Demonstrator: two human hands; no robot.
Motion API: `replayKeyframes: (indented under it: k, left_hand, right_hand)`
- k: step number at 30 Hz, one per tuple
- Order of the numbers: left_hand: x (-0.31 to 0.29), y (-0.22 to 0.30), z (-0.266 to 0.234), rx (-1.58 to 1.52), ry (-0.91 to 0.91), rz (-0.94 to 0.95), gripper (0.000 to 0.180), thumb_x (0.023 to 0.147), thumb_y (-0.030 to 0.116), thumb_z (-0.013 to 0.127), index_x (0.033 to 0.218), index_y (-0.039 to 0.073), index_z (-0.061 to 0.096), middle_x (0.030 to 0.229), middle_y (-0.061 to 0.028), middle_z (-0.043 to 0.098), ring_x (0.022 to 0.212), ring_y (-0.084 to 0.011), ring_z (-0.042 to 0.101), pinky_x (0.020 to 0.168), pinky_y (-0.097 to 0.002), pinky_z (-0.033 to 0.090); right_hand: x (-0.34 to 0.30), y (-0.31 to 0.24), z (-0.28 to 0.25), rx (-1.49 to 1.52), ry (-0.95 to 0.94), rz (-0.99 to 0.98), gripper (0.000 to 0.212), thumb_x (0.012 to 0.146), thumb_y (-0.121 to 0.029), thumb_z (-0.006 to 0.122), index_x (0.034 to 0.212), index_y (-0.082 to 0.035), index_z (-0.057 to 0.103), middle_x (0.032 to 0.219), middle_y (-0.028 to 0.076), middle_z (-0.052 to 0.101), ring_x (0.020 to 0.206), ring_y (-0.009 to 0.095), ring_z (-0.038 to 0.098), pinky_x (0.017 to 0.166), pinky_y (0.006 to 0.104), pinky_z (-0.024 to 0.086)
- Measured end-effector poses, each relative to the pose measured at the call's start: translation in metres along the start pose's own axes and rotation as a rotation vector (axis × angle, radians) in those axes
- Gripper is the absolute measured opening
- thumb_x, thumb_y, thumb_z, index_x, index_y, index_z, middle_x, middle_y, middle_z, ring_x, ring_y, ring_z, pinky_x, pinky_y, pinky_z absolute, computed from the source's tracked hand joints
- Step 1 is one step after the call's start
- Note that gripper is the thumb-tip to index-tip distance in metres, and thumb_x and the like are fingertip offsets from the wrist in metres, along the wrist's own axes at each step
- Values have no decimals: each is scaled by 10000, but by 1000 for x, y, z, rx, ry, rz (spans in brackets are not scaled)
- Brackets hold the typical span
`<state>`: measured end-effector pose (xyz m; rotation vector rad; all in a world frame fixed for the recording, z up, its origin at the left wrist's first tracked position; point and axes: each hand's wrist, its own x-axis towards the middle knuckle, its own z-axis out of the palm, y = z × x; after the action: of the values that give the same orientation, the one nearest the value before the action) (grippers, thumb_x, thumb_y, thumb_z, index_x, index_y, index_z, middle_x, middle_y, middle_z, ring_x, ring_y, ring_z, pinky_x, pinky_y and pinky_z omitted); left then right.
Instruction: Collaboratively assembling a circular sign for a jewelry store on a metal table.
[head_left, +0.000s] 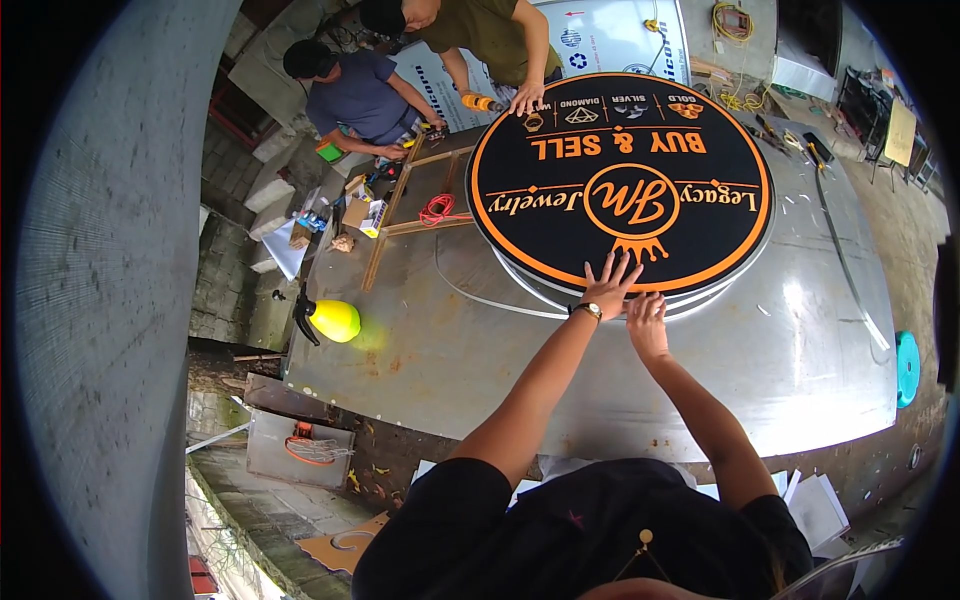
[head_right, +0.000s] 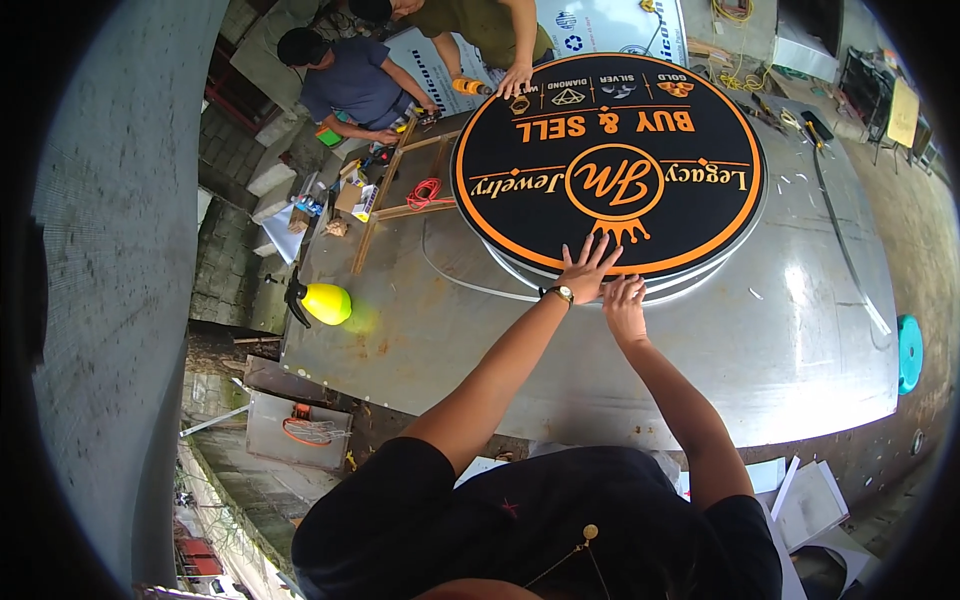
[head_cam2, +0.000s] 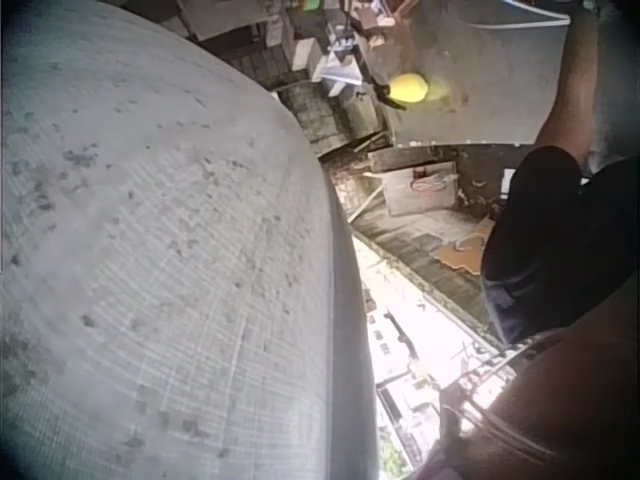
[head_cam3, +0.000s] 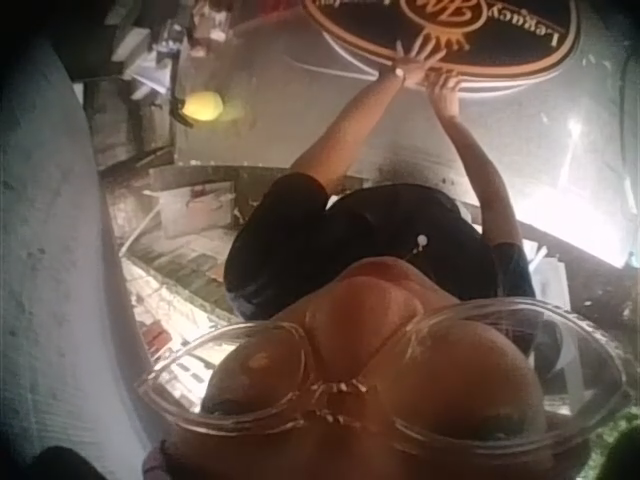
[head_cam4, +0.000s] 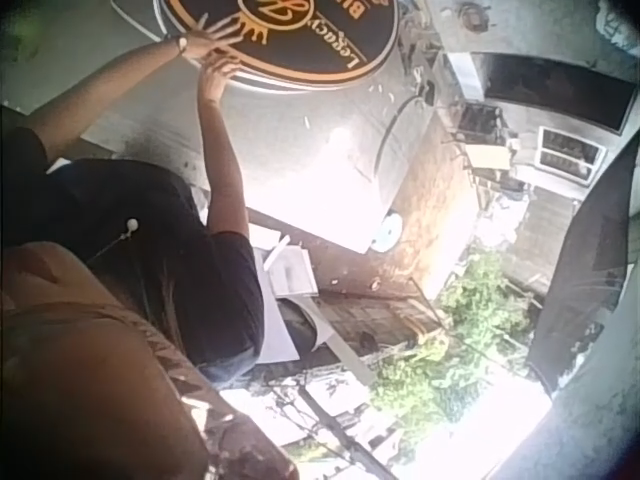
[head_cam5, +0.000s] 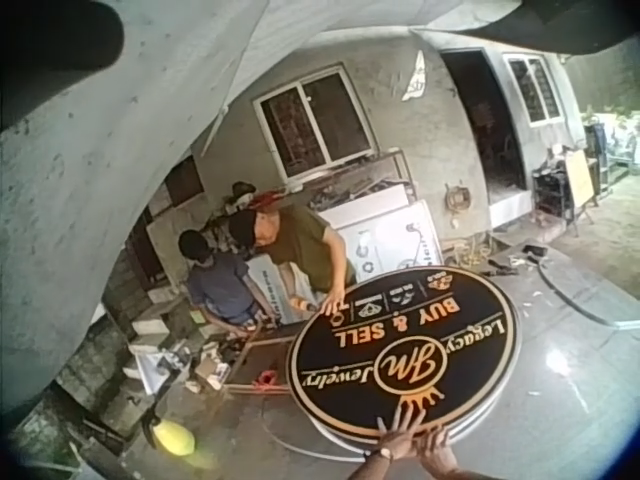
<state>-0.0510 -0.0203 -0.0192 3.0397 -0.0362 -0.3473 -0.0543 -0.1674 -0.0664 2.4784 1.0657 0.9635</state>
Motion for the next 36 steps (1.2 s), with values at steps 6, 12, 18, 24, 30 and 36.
replayKeyframes:
  k: [6, 12, 18, 24, 30, 36]
  left_hand:
    - [0, 2, -2, -13, -8, 1, 837, 874, 553, 549, 1528, 329, 76, 1608, -64, -54, 1468, -340, -64, 1052, -754, 70]
    - [-3, 2, 1, -24, 19, -2, 813, 879, 544, 546, 1527, 320, 109, 1608, -69, -51, 1468, -342, -61, 1051, -754, 71]
    - [-3, 3, 1, -29, 26, 0, 811, 876, 543, 551, 1526, 317, 122, 1608, -72, -38, 1469, -342, -49, 1048, -757, 90]
    - [-3, 4, 1, -32, 32, -4, 813, 869, 565, 545, 1524, 323, 130, 1609, -69, -25, 1470, -336, -33, 1051, -754, 90]
    - [-4, 3, -2, -53, 29, 2, 812, 869, 570, 541, 1524, 325, 128, 1608, -73, -21, 1470, -341, -29, 1051, -755, 87]
    - [-5, 2, -2, -34, 31, 3, 805, 876, 575, 526, 1525, 326, 121, 1608, -76, -21, 1469, -346, -24, 1051, -753, 84]
  right_hand:
    - [-2, 1, 3, -10, -2, -5, 337, 876, -139, 507, 1119, 81, 585, 1068, 345, 605, 996, 418, 607, 859, 456, 533]
    - [-3, -2, 4, -2, -2, 3, 344, 872, -129, 505, 1127, 89, 582, 1073, 346, 602, 1010, 431, 600, 865, 454, 532]
    - [-3, -1, 6, -18, 15, -9, 344, 870, -123, 503, 1127, 92, 580, 1067, 347, 602, 1012, 435, 598, 860, 453, 536]
    - [-6, -1, 7, -2, 20, -20, 341, 872, -124, 504, 1121, 96, 579, 1070, 346, 601, 1002, 432, 599, 859, 448, 536]
    - [-2, 1, 7, -17, 12, -27, 340, 871, -126, 503, 1116, 97, 577, 1067, 350, 599, 998, 432, 601, 856, 446, 536]
    - [-2, -2, 5, -42, -10, -7, 345, 880, -134, 498, 1143, 77, 573, 1078, 329, 602, 1023, 411, 588, 881, 433, 522]
